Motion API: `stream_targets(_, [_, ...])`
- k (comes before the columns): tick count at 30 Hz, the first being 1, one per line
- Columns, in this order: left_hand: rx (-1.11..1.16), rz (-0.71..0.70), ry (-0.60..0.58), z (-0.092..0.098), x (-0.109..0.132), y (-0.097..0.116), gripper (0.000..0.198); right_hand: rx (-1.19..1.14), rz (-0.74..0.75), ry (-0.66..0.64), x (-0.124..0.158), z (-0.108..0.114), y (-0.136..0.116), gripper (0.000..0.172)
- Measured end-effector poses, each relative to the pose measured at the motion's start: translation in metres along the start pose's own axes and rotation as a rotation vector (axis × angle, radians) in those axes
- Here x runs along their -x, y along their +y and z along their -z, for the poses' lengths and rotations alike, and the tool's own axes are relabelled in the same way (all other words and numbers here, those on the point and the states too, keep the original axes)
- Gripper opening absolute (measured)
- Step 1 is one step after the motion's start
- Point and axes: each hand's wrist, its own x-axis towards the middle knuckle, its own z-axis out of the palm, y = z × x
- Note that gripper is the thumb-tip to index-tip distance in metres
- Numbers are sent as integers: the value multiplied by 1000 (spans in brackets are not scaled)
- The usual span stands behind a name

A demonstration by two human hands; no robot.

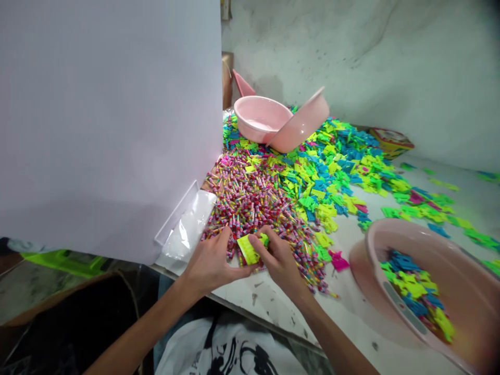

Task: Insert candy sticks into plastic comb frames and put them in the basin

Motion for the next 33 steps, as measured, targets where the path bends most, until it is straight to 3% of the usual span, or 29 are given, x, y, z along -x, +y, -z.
stream_targets(14, [-153,-139,23,-5,1,-10,47,82,47,-15,8,-6,4,27])
stream_targets(24, [-191,-220,-27,-4,-1,-19,48,89,74,21,20,-16,20,20])
stream_targets(33, [-329,-330,96,-12,6,-23,50,42,-1,62,24,-24,20,25])
